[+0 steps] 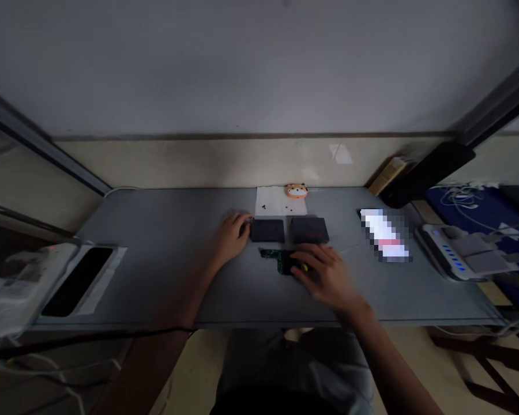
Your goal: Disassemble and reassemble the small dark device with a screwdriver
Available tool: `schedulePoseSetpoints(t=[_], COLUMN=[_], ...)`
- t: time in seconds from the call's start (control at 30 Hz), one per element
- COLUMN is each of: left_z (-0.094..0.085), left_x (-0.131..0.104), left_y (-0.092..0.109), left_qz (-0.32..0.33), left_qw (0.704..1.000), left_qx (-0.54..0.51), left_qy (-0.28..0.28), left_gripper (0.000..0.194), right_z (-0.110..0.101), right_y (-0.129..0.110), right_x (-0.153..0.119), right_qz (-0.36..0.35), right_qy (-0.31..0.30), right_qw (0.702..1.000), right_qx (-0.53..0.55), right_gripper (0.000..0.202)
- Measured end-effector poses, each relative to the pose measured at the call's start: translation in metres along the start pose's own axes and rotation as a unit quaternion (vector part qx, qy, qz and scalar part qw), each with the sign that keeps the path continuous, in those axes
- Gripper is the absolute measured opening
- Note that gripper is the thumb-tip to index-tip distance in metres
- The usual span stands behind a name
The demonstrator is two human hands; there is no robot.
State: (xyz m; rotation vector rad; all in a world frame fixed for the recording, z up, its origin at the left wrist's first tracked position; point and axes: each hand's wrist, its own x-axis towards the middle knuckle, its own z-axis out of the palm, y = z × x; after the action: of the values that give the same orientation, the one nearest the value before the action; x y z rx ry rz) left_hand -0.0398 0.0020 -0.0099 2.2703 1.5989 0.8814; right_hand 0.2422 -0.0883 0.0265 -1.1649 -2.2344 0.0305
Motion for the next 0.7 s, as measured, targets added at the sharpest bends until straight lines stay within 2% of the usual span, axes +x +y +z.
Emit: schedulePoseSetpoints(t=[0.13, 0.27, 0.33, 0.4, 0.5, 0.6, 0.7], left_z=[0.001, 0.001, 0.0, 0.001, 0.002, 0.004, 0.005], left_x=[0.0, 0.0, 0.0, 0.0, 0.001, 0.001, 0.0], left_y=[-0.002, -0.003, -0.003, -0.002, -0.003, -0.005, -0.008], left_qz=[0.01, 0.005, 0.001, -0.003, -0.003, 0.002, 0.013], left_qw=[1.0, 1.0, 1.0, 1.0, 1.0, 1.0, 1.0], left_qx=[0.014, 0.01, 0.012, 0.016, 0.018, 0.018, 0.017], left_qy=[-0.007, -0.006, -0.011, -0.012, -0.005, -0.002, 0.0], left_gripper=[0.025, 0.021, 0.021, 0.021, 0.022, 0.022, 0.024], right_z=[0.009, 0.001, -0.006, -0.009, -0.004, 0.01, 0.022], right_y=[-0.004, -0.001, 0.003, 0.009, 0.019, 0.024, 0.023], right_x=[-0.002, 0.017, 0.035, 0.057, 0.086, 0.096, 0.093], right_qz=[-0.033, -0.064, -0.062, -0.051, -0.032, -0.021, -0.02], right_qy=[-0.065, -0.112, -0.107, -0.075, -0.068, -0.105, -0.122], right_qw=[0.997, 0.991, 0.992, 0.995, 0.995, 0.992, 0.992], right_qx=[-0.033, -0.039, -0.026, -0.032, -0.063, -0.063, -0.038], right_gripper=[0.027, 0.024, 0.023, 0.024, 0.024, 0.02, 0.019])
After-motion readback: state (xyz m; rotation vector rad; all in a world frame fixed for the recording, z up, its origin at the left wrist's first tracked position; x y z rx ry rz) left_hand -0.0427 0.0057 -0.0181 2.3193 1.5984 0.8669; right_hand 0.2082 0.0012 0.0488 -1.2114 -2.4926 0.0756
